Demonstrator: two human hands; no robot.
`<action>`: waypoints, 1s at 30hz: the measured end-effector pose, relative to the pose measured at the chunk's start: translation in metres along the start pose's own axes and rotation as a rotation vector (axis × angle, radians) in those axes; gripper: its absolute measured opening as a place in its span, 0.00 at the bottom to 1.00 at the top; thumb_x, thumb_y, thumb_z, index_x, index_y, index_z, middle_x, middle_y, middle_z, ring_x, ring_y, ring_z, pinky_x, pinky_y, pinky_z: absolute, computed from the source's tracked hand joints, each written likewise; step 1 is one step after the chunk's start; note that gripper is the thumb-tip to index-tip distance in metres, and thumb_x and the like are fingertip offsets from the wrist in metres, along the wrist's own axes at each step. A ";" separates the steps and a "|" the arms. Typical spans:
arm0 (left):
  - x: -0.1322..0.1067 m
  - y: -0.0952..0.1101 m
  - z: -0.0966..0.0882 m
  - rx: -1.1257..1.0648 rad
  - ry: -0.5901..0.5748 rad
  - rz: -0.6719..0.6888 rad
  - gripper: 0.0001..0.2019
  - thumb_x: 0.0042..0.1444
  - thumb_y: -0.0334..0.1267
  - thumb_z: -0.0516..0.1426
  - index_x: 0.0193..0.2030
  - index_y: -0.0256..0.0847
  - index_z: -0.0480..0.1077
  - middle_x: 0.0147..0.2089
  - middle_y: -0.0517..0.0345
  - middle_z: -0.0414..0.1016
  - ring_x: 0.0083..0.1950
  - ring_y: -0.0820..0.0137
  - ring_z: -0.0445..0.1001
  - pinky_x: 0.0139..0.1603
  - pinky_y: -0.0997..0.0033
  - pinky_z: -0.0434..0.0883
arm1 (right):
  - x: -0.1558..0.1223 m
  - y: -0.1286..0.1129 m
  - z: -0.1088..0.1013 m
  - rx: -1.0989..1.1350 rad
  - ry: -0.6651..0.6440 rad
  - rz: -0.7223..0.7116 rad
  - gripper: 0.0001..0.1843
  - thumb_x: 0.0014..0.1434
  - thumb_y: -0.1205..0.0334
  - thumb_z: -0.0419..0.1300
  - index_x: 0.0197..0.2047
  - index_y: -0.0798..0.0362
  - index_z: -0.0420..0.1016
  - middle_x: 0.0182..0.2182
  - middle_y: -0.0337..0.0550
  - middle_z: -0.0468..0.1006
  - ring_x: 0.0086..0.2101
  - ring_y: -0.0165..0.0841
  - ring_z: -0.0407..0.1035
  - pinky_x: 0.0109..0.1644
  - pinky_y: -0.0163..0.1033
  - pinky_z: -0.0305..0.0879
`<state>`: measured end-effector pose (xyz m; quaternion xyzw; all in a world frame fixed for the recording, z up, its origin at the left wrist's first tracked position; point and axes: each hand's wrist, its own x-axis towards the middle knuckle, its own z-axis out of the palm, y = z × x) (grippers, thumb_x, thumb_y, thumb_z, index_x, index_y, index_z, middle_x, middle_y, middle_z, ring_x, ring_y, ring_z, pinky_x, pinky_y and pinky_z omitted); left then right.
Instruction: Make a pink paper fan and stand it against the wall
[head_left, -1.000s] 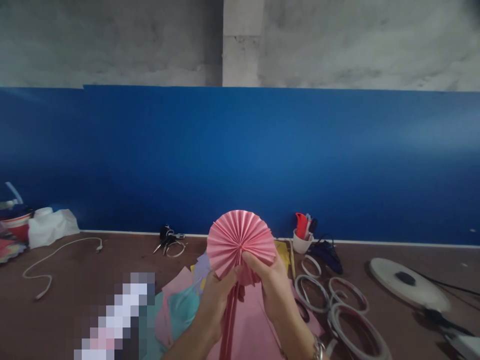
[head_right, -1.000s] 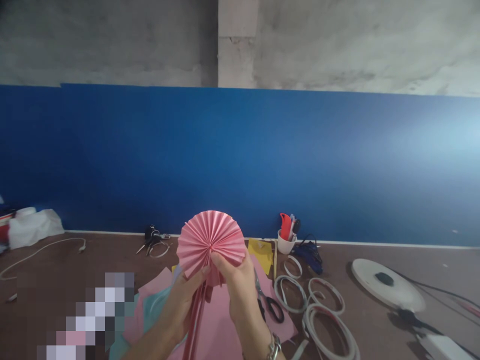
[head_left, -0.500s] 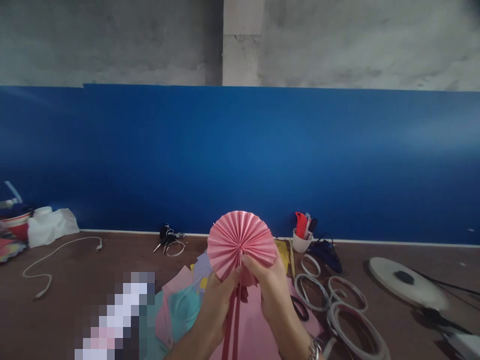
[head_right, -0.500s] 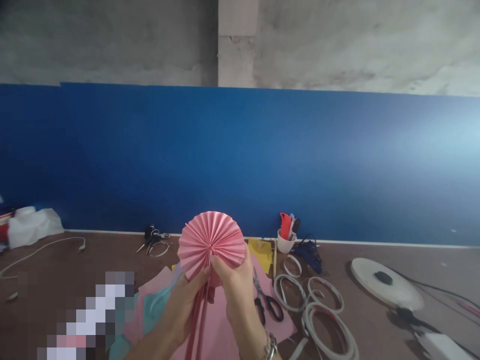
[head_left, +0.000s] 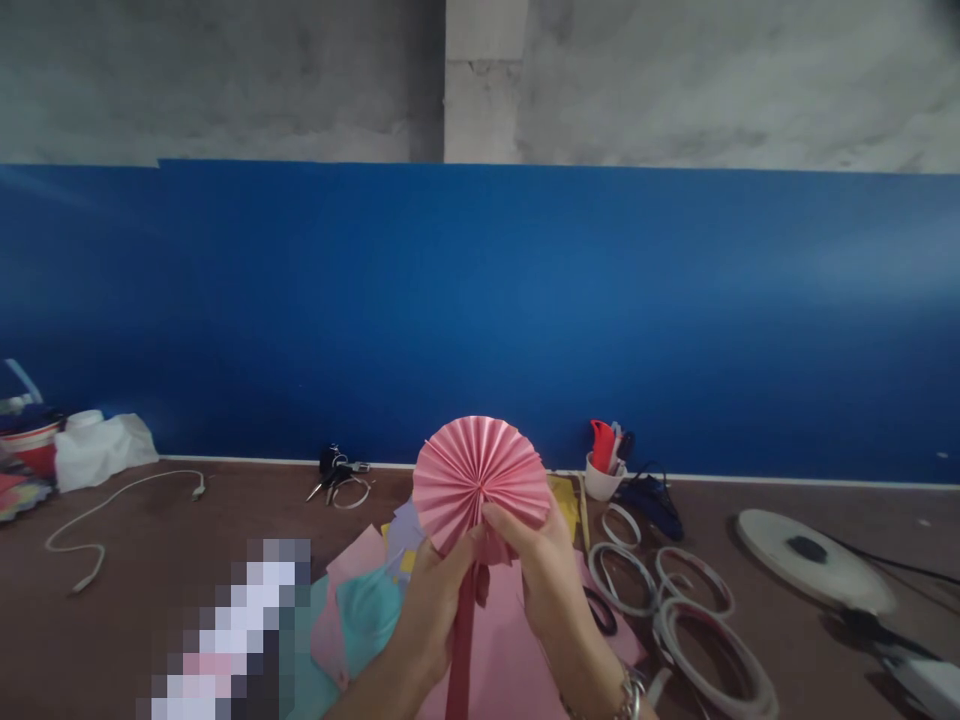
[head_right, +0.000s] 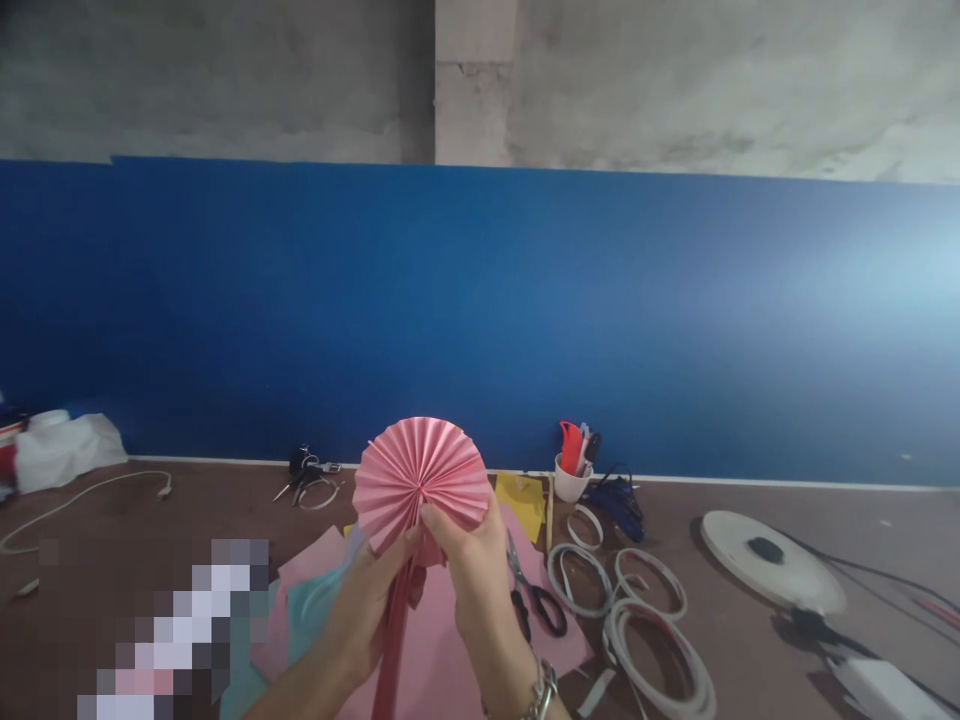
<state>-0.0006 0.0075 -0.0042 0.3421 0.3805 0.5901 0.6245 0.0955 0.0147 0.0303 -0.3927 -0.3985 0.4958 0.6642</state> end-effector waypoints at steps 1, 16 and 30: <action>0.001 0.000 0.000 -0.001 0.013 0.005 0.15 0.46 0.48 0.64 0.29 0.38 0.68 0.18 0.66 0.63 0.18 0.79 0.58 0.18 0.78 0.56 | 0.000 0.000 -0.001 -0.001 -0.009 0.004 0.22 0.45 0.59 0.68 0.44 0.55 0.73 0.37 0.47 0.79 0.35 0.39 0.73 0.38 0.42 0.71; 0.018 0.006 -0.012 -0.060 0.173 0.077 0.17 0.44 0.49 0.65 0.30 0.40 0.65 0.18 0.70 0.60 0.18 0.79 0.59 0.20 0.78 0.58 | 0.020 0.001 -0.019 -0.087 0.208 -0.036 0.23 0.50 0.50 0.64 0.47 0.52 0.71 0.37 0.44 0.78 0.39 0.38 0.72 0.44 0.41 0.66; 0.014 0.006 -0.006 0.204 0.076 0.152 0.15 0.44 0.47 0.65 0.25 0.37 0.70 0.19 0.64 0.63 0.23 0.75 0.60 0.25 0.75 0.59 | 0.008 0.008 -0.006 -0.554 0.004 -0.280 0.07 0.50 0.61 0.60 0.27 0.52 0.79 0.26 0.42 0.79 0.29 0.36 0.69 0.33 0.37 0.63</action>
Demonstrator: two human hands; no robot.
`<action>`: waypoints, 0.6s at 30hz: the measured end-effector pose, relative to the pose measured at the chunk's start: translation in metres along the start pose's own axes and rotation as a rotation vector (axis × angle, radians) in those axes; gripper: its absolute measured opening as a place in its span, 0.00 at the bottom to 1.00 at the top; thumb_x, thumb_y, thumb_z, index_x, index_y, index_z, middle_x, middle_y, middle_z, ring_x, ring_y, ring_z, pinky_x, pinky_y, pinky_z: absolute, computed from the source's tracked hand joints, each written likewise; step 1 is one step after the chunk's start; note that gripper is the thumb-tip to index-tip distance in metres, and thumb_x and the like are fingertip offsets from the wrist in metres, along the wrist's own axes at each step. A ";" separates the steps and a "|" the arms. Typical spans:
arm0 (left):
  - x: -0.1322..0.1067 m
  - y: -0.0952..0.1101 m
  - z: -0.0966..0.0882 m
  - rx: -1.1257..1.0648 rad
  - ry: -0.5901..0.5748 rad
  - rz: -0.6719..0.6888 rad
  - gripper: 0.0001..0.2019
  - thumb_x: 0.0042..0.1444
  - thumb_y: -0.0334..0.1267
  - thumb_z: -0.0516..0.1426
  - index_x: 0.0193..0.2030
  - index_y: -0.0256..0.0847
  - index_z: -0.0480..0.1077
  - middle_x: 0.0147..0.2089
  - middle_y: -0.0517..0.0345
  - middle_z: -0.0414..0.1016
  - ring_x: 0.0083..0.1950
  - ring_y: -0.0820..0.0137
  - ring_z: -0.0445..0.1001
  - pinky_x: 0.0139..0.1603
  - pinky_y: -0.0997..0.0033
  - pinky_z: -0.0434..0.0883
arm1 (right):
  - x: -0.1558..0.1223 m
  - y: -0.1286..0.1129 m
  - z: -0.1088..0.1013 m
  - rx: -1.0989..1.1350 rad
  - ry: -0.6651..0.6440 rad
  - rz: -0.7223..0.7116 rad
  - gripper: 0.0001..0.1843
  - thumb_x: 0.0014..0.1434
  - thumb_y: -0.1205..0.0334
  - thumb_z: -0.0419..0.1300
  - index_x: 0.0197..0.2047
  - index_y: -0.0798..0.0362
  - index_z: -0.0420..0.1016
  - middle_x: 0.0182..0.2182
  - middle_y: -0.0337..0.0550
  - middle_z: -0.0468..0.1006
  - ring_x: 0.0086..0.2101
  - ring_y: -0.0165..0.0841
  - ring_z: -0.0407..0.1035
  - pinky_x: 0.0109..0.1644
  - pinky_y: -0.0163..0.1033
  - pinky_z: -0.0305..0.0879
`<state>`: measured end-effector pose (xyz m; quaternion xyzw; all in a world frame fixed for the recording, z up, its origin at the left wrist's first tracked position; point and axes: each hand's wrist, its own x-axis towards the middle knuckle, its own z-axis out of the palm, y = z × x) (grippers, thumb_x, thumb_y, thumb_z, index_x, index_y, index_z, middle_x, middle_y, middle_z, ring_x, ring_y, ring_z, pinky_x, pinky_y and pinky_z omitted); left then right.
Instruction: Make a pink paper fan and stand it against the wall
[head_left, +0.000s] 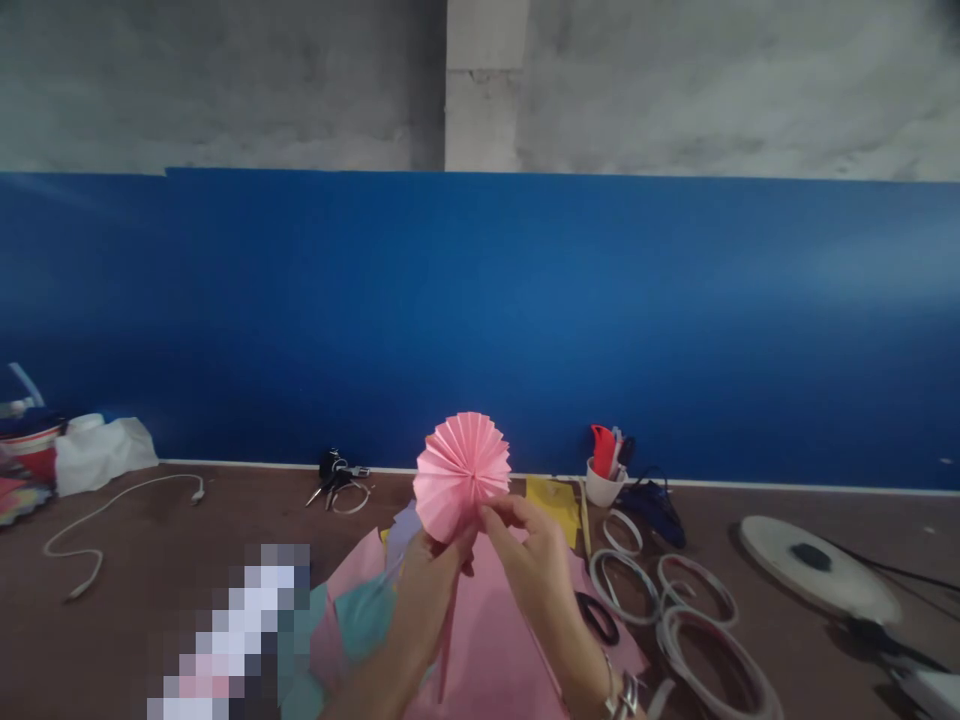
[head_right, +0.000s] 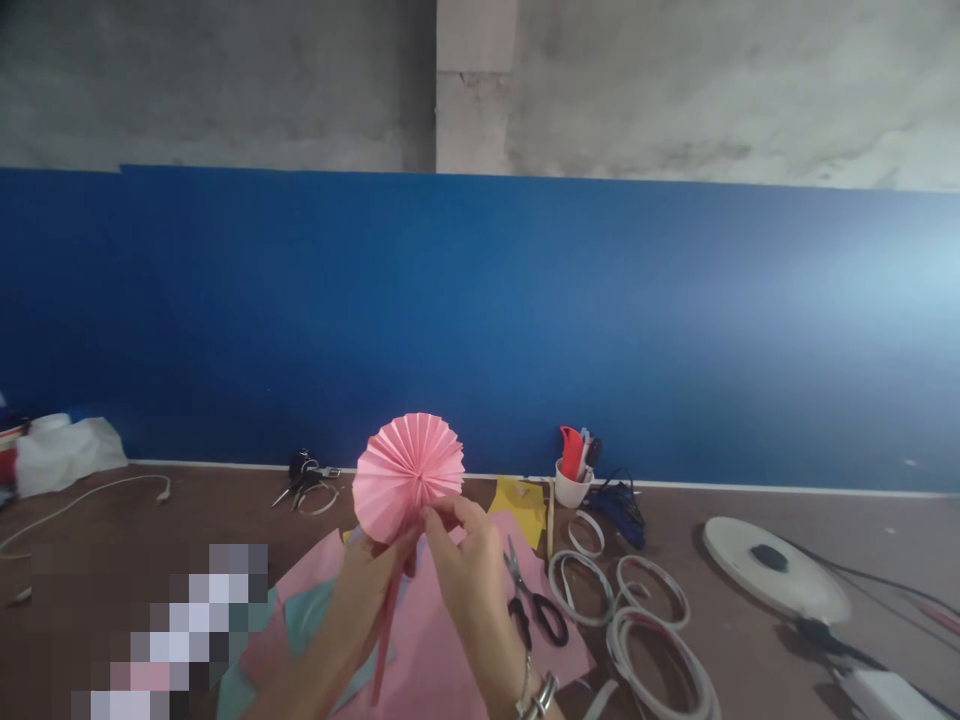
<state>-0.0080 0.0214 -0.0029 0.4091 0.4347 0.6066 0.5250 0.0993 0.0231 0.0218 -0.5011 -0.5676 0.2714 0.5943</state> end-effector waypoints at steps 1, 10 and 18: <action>-0.001 0.000 0.001 0.022 -0.010 0.013 0.15 0.44 0.48 0.65 0.24 0.37 0.70 0.18 0.64 0.61 0.22 0.75 0.59 0.23 0.75 0.58 | 0.000 0.000 0.000 0.025 0.009 0.026 0.07 0.50 0.61 0.60 0.29 0.52 0.80 0.26 0.43 0.79 0.29 0.36 0.70 0.33 0.37 0.64; -0.011 0.005 0.007 0.150 -0.112 0.016 0.21 0.47 0.56 0.61 0.20 0.38 0.67 0.10 0.69 0.51 0.14 0.80 0.48 0.17 0.76 0.46 | 0.003 0.003 -0.003 0.235 0.013 0.144 0.10 0.48 0.56 0.64 0.24 0.55 0.77 0.19 0.40 0.74 0.24 0.32 0.66 0.29 0.35 0.62; -0.008 0.000 0.003 0.122 -0.192 -0.067 0.24 0.43 0.60 0.61 0.26 0.39 0.66 0.11 0.74 0.47 0.15 0.82 0.43 0.16 0.78 0.42 | 0.009 0.002 -0.007 0.480 -0.084 0.291 0.16 0.42 0.53 0.69 0.18 0.55 0.72 0.16 0.37 0.70 0.21 0.28 0.61 0.27 0.33 0.58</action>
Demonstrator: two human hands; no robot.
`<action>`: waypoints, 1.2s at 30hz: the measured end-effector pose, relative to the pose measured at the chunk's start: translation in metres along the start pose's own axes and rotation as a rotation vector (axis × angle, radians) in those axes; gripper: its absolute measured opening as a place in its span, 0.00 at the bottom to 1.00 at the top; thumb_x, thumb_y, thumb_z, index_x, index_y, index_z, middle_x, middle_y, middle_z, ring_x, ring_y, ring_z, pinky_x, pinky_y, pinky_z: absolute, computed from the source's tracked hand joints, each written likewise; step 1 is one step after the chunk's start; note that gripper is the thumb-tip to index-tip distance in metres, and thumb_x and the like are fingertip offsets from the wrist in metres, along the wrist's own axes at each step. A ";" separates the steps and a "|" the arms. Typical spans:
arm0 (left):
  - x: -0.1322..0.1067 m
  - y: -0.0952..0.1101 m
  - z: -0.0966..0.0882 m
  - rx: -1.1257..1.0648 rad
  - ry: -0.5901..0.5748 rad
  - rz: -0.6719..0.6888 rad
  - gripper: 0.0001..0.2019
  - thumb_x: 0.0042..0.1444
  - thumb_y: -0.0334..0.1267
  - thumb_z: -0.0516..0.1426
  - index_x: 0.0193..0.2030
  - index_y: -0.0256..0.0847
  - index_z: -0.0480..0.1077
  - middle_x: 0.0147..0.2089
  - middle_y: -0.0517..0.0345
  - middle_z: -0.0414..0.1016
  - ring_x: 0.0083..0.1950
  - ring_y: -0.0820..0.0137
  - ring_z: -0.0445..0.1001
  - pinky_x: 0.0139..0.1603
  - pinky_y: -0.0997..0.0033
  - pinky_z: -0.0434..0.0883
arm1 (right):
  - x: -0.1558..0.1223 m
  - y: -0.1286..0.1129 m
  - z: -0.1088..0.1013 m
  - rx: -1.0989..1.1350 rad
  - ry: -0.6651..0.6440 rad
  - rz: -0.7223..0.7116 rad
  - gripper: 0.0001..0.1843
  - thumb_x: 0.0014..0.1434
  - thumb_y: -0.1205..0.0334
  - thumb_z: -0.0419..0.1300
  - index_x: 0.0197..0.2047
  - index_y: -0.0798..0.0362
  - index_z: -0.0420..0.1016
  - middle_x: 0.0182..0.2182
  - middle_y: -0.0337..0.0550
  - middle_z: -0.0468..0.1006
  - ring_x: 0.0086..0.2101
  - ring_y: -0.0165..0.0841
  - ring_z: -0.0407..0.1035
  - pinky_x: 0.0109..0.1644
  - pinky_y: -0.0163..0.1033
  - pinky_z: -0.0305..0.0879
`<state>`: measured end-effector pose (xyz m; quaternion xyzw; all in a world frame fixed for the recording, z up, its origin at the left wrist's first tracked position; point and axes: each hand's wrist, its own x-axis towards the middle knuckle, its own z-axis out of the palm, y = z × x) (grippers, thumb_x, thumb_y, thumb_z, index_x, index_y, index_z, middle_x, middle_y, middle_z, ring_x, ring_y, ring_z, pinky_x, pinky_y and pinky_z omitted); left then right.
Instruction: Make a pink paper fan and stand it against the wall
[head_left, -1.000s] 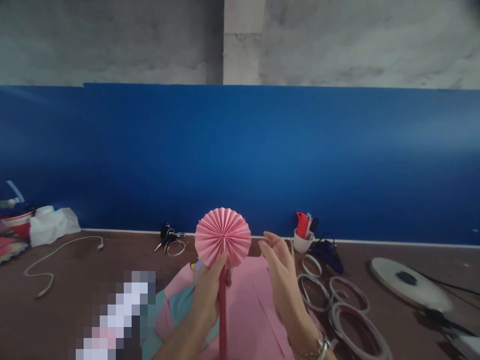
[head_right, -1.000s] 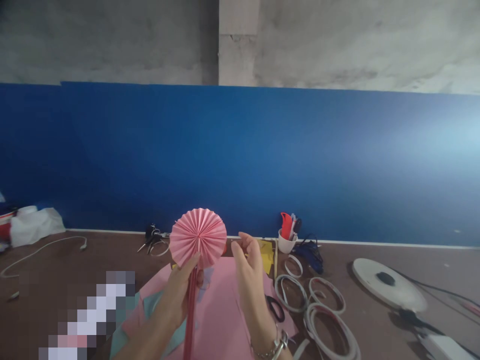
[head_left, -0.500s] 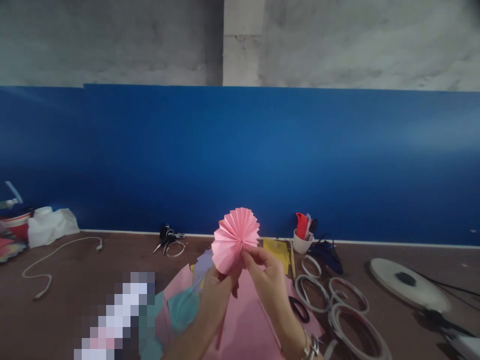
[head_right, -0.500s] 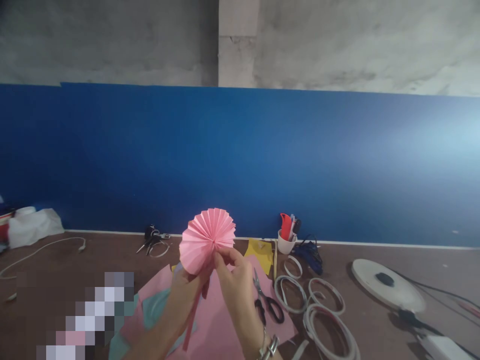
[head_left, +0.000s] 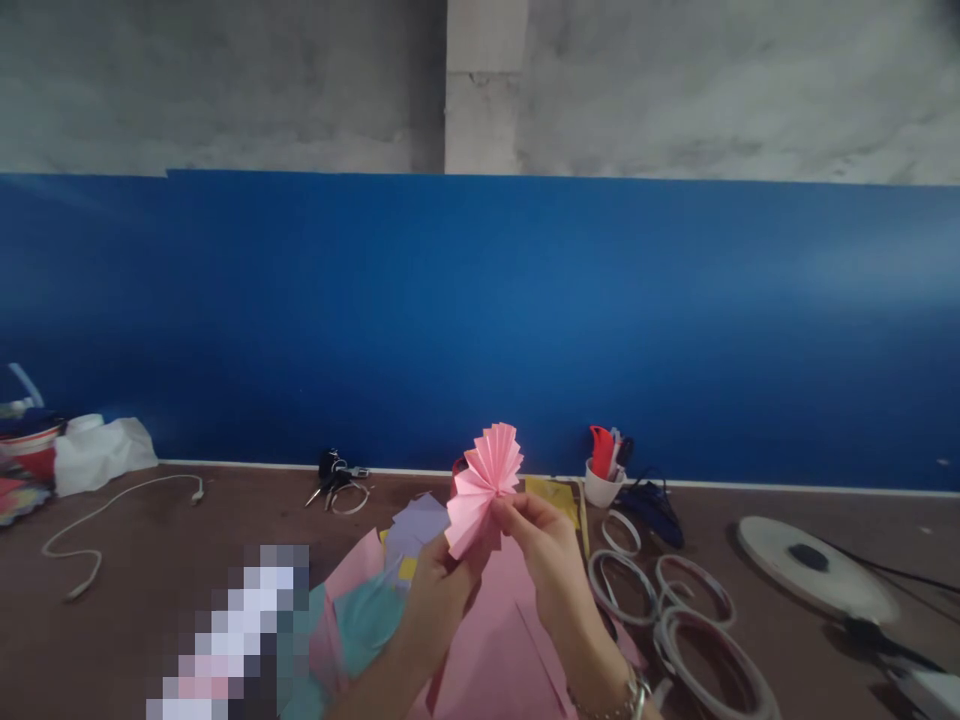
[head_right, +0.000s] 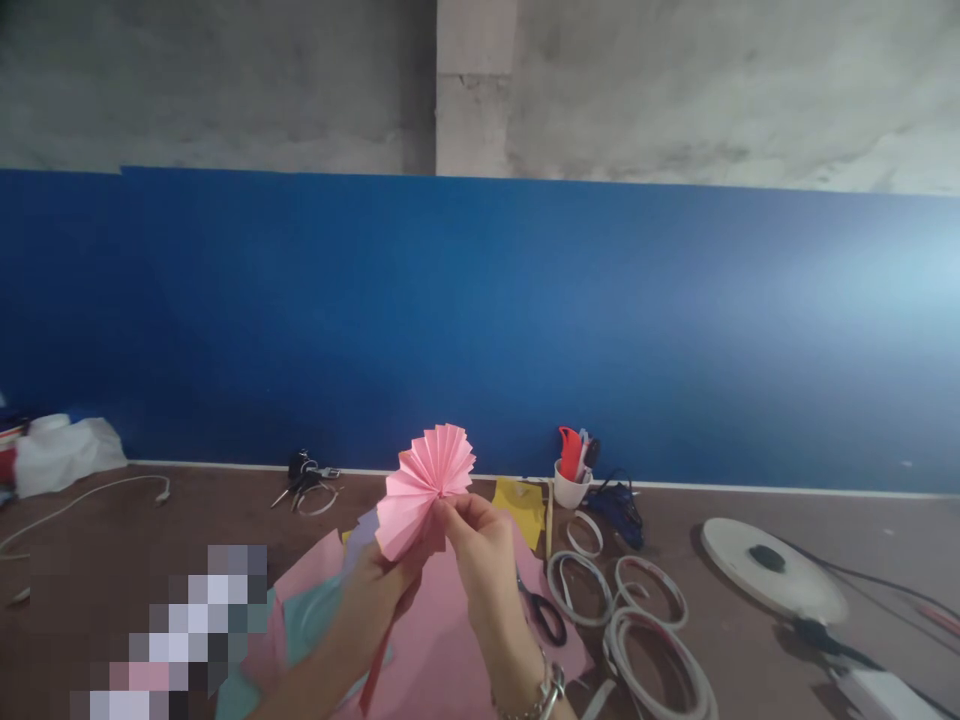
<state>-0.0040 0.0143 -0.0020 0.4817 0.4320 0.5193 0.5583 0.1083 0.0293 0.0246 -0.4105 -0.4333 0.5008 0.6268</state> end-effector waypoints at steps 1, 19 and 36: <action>0.000 0.001 0.000 -0.003 -0.002 -0.001 0.24 0.42 0.60 0.61 0.26 0.39 0.66 0.11 0.74 0.47 0.15 0.82 0.43 0.16 0.78 0.42 | 0.000 -0.002 0.000 0.017 -0.012 0.007 0.16 0.42 0.53 0.69 0.18 0.55 0.71 0.15 0.37 0.70 0.21 0.28 0.61 0.27 0.33 0.58; 0.002 -0.007 -0.003 0.141 -0.043 0.077 0.20 0.51 0.56 0.57 0.25 0.39 0.66 0.11 0.72 0.51 0.13 0.80 0.47 0.15 0.78 0.47 | 0.002 -0.003 -0.005 -0.026 -0.004 0.006 0.18 0.42 0.50 0.67 0.17 0.54 0.69 0.15 0.36 0.68 0.20 0.27 0.59 0.26 0.33 0.57; 0.001 -0.017 -0.005 0.080 0.020 0.304 0.26 0.49 0.28 0.52 0.56 0.50 0.68 0.34 0.61 0.60 0.30 0.74 0.61 0.27 0.76 0.64 | -0.001 -0.002 -0.004 -0.204 -0.059 -0.113 0.16 0.49 0.51 0.63 0.32 0.56 0.80 0.26 0.44 0.78 0.29 0.35 0.69 0.33 0.36 0.64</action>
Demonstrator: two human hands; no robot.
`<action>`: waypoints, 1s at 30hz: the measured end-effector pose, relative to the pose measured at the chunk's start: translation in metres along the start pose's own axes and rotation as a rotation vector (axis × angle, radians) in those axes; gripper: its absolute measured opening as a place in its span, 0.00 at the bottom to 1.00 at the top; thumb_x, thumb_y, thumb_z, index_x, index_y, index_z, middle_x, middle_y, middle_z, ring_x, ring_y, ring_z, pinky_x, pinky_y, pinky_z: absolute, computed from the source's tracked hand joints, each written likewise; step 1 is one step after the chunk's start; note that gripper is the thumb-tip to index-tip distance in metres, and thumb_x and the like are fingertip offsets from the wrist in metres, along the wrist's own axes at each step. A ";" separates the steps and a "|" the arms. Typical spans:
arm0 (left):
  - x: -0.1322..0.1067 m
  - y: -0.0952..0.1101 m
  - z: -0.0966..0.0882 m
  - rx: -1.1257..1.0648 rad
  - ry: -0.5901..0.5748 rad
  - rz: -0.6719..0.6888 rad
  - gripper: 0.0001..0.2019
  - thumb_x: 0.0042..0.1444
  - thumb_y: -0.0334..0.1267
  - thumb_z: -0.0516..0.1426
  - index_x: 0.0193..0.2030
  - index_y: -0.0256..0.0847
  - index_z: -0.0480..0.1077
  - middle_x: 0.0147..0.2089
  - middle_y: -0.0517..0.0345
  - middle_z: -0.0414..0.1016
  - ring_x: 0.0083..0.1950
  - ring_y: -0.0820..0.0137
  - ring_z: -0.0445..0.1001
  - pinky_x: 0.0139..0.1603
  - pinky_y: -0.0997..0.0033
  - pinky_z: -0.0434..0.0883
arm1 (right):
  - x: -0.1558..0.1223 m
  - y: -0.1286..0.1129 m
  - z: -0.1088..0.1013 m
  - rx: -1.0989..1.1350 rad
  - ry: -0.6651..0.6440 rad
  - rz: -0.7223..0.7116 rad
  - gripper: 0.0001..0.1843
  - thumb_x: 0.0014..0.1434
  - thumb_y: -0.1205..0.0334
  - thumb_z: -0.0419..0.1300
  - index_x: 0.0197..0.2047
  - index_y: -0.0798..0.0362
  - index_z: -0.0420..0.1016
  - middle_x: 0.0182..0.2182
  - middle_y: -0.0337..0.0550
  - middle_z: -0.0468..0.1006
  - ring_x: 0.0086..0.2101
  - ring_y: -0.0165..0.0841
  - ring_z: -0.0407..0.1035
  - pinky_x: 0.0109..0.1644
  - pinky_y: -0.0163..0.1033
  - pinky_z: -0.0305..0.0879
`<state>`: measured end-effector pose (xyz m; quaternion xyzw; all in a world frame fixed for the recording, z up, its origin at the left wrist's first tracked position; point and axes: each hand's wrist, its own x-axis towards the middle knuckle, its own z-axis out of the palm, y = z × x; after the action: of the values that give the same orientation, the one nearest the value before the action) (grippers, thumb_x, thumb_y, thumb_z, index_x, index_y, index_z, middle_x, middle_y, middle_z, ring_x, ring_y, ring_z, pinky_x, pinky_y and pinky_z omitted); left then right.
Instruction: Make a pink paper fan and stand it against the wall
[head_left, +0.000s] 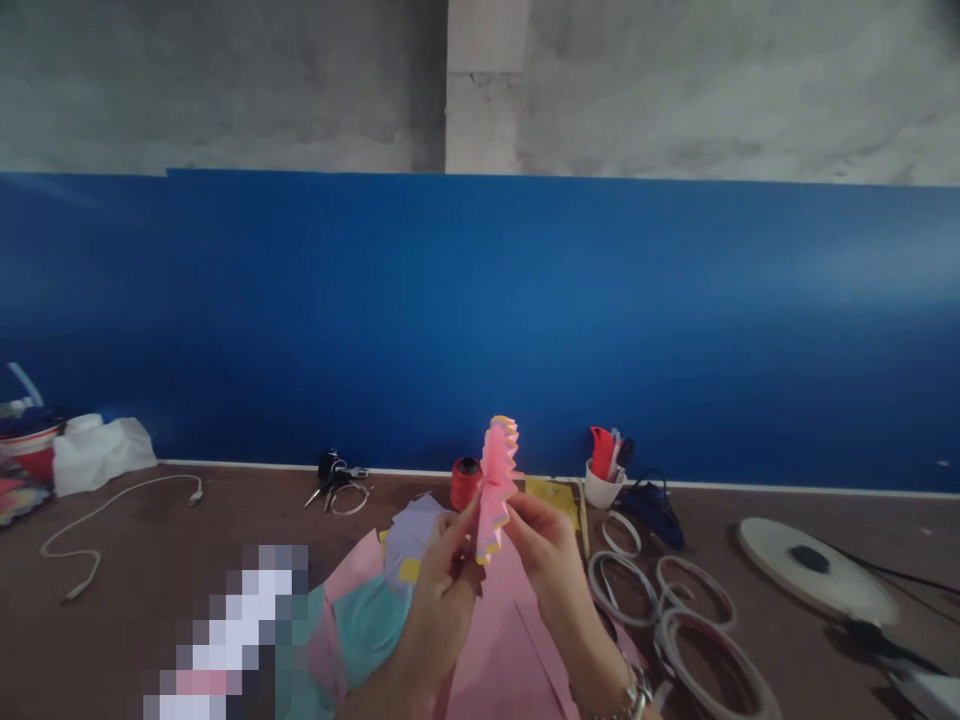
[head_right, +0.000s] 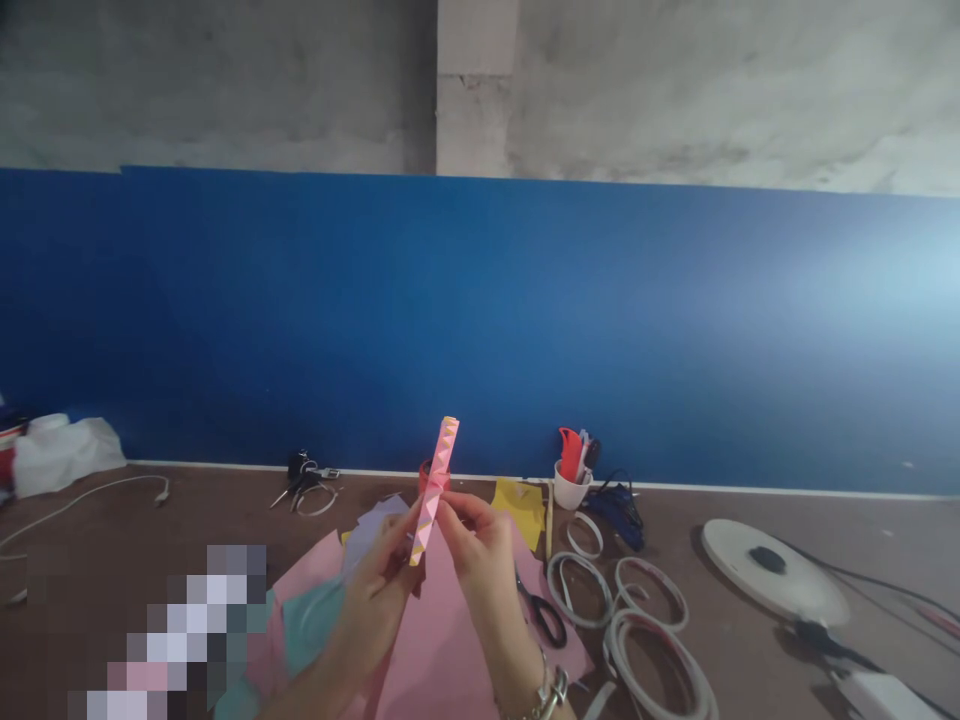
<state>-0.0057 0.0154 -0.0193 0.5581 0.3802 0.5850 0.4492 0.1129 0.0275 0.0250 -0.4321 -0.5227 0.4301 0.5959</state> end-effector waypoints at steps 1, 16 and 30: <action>0.000 0.000 0.000 0.022 -0.007 0.010 0.28 0.49 0.27 0.51 0.57 0.51 0.68 0.34 0.61 0.60 0.30 0.73 0.62 0.27 0.75 0.64 | 0.000 -0.001 0.000 0.010 -0.002 0.004 0.16 0.49 0.51 0.63 0.31 0.56 0.80 0.25 0.43 0.78 0.28 0.35 0.68 0.32 0.36 0.63; -0.002 0.025 0.003 -0.288 -0.174 -0.390 0.11 0.52 0.44 0.57 0.32 0.39 0.63 0.29 0.61 0.68 0.21 0.78 0.64 0.22 0.76 0.62 | 0.010 0.030 -0.017 0.303 0.034 -0.020 0.16 0.42 0.47 0.67 0.28 0.49 0.72 0.24 0.39 0.74 0.25 0.33 0.64 0.28 0.37 0.64; 0.003 0.016 0.004 -0.209 -0.097 -0.348 0.19 0.52 0.56 0.56 0.29 0.41 0.59 0.21 0.69 0.58 0.20 0.79 0.56 0.21 0.78 0.54 | 0.017 0.003 -0.017 0.362 -0.067 0.098 0.29 0.54 0.36 0.53 0.39 0.53 0.78 0.35 0.48 0.81 0.40 0.42 0.72 0.41 0.42 0.66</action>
<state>-0.0037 0.0132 -0.0027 0.4621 0.3860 0.5073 0.6165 0.1307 0.0438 0.0252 -0.3281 -0.4350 0.5598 0.6243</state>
